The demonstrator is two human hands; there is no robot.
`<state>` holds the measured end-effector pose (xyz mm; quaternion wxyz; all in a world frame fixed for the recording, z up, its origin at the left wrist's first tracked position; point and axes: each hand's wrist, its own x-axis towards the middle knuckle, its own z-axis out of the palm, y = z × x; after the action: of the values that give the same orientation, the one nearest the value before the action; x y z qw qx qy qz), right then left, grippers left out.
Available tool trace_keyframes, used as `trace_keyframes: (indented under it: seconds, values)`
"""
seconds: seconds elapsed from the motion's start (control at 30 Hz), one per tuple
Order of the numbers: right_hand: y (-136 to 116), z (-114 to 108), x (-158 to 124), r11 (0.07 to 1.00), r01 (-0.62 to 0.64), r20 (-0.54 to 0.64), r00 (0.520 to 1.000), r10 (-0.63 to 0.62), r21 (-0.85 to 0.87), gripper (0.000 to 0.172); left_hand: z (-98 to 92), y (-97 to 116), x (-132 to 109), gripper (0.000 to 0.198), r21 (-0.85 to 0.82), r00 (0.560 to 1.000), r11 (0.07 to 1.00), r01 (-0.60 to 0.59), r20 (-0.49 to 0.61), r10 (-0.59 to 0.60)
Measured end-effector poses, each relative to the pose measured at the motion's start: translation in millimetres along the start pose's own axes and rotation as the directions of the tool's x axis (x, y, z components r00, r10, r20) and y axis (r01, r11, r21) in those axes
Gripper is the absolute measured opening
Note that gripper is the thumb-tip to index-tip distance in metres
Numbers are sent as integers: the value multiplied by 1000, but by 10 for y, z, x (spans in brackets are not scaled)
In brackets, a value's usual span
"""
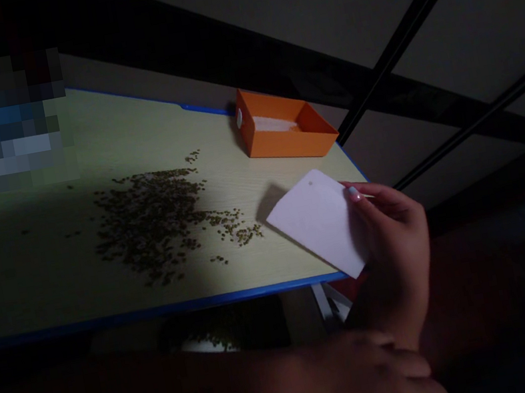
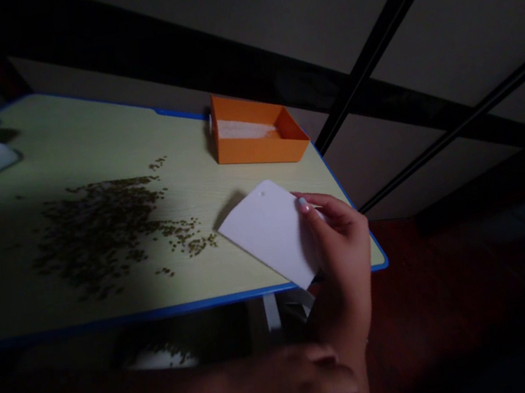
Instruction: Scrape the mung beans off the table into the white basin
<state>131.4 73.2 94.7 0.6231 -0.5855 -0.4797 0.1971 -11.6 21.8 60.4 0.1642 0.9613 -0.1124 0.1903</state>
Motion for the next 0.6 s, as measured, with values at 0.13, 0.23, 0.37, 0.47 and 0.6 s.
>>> trace_keyframes:
  seconds: [0.13,0.23,0.37,0.47,0.6]
  values:
    - [22,-33,34,1000,21,-119,993,-23,-17,17,-139,-55,-11,40,198,992,979,52,-127,-27]
    - [34,-24,61,1000,5,-139,990,-9,-27,17,-178,-16,-36,53,336,968,919,206,-206,-142]
    - [81,-7,99,999,1,-95,995,-4,-35,19,-153,13,-44,63,374,938,863,340,-203,-282]
    - [112,-7,108,1000,9,-46,999,-9,-6,17,-143,-5,-30,62,306,934,883,356,-149,-325]
    - [122,-12,99,1000,2,-2,1000,-2,17,18,-138,-10,-19,55,309,931,879,364,-141,-336]
